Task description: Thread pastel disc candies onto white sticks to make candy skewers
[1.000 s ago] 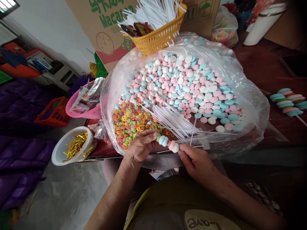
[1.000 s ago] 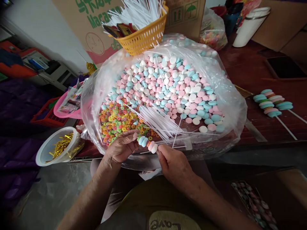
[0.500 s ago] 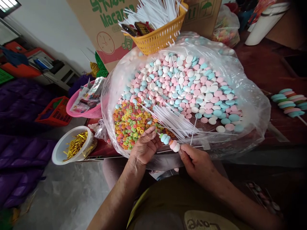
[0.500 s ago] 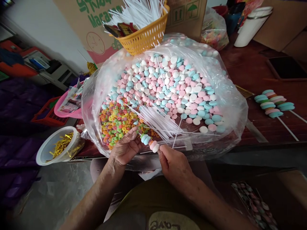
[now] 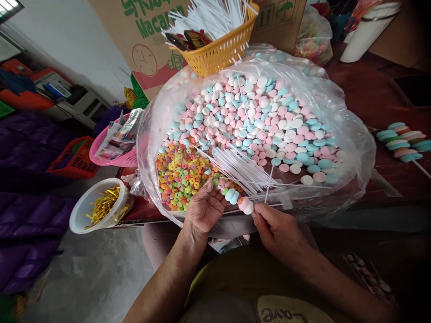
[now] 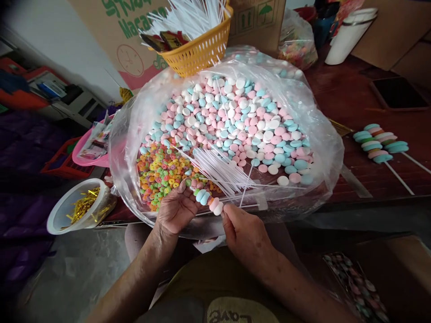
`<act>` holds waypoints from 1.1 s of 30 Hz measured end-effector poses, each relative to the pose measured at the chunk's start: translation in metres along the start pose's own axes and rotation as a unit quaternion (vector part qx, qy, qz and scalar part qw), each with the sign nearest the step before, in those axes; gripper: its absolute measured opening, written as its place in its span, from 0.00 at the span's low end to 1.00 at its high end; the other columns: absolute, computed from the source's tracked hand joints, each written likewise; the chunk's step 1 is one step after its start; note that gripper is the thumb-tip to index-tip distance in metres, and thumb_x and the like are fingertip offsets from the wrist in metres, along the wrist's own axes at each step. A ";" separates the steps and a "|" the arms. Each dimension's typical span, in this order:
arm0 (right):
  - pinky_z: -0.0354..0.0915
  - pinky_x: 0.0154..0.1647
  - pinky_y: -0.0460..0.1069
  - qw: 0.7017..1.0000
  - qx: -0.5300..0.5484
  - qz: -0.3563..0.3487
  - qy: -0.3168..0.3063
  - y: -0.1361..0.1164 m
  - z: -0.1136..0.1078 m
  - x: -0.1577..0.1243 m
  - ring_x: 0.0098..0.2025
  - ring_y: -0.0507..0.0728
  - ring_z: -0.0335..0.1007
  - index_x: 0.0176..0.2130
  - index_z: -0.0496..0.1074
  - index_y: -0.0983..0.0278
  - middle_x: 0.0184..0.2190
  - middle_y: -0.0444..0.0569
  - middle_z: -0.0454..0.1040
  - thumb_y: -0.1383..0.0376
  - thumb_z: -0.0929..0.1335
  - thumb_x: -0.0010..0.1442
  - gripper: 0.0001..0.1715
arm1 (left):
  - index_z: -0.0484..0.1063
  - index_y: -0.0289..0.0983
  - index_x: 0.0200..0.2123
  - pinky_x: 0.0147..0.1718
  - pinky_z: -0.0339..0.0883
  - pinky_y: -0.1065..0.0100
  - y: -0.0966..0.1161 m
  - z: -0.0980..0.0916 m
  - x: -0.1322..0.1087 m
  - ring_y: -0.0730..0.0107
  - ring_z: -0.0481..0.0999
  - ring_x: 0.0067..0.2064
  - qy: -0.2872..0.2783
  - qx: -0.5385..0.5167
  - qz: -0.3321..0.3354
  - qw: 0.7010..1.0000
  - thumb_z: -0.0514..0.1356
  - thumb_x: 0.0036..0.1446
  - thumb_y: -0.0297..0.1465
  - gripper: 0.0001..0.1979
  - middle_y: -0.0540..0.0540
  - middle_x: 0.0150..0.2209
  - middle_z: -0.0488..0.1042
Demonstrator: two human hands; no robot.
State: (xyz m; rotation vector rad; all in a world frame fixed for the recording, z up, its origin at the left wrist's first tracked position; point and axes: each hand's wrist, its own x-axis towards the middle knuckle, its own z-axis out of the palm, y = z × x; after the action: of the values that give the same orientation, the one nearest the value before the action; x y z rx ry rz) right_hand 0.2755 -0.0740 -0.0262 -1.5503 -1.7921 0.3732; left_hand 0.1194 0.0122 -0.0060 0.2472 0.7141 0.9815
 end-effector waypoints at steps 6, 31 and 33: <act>0.52 0.22 0.44 1.000 -0.012 0.009 0.009 0.001 -0.004 -0.001 0.19 0.49 0.56 0.24 0.57 0.62 0.17 0.40 0.61 0.66 0.58 0.61 0.13 | 0.72 0.36 0.30 0.37 0.70 0.64 0.001 0.002 0.000 0.69 0.76 0.33 0.008 0.054 0.039 0.998 0.61 0.51 0.26 0.01 0.48 0.28 0.76; 0.51 0.20 0.45 0.998 0.031 0.045 -0.045 -0.002 0.003 -0.004 0.18 0.50 0.54 0.25 0.54 0.60 0.17 0.40 0.60 0.64 0.56 0.62 0.13 | 0.75 0.35 0.26 0.33 0.69 0.69 -0.016 0.006 -0.006 0.72 0.75 0.27 0.048 0.238 0.253 0.937 0.65 0.46 0.35 0.09 0.48 0.26 0.77; 0.50 0.19 0.45 0.995 0.040 0.050 -0.073 -0.004 0.008 -0.004 0.17 0.50 0.56 0.27 0.54 0.60 0.16 0.40 0.61 0.65 0.55 0.61 0.11 | 0.74 0.35 0.26 0.29 0.68 0.69 -0.022 0.010 -0.006 0.71 0.74 0.26 0.062 0.203 0.227 0.950 0.65 0.46 0.35 0.09 0.48 0.24 0.76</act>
State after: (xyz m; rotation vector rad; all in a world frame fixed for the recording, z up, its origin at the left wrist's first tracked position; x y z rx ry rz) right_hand 0.2675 -0.0773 -0.0303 -1.5954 -1.7892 0.6150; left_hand 0.1384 -0.0031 -0.0066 0.7406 0.9986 1.2889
